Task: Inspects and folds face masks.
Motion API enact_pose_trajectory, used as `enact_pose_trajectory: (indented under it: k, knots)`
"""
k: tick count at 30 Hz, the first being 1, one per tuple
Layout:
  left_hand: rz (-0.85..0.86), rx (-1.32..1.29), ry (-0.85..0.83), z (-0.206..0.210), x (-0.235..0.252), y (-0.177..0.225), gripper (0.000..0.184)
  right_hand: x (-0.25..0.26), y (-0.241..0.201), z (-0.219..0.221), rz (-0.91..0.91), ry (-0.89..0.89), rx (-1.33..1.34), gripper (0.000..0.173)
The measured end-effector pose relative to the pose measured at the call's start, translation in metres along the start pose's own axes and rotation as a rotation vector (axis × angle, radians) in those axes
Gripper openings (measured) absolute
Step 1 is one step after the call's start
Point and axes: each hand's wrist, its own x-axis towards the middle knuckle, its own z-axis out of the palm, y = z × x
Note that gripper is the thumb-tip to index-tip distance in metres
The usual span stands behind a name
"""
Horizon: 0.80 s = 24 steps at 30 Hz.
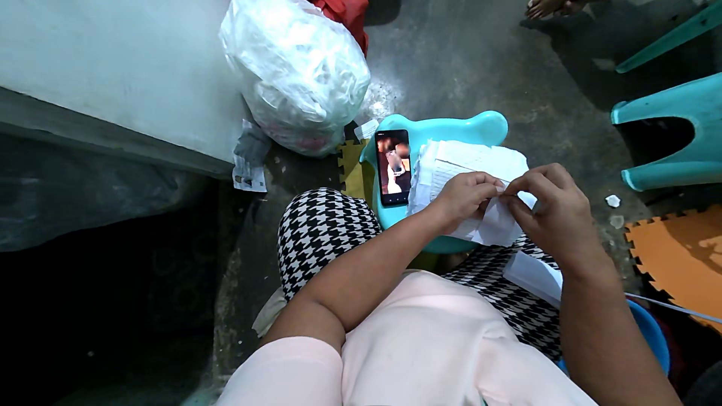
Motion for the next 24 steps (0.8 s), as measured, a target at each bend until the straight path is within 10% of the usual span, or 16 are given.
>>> enact_pose_trajectory:
  k: [24]
  knots:
    - [-0.045, 0.000, -0.033, 0.0010, 0.0014, 0.0035, 0.015, -0.0084, 0.0036, -0.0029, -0.039, 0.028, 0.003, 0.012]
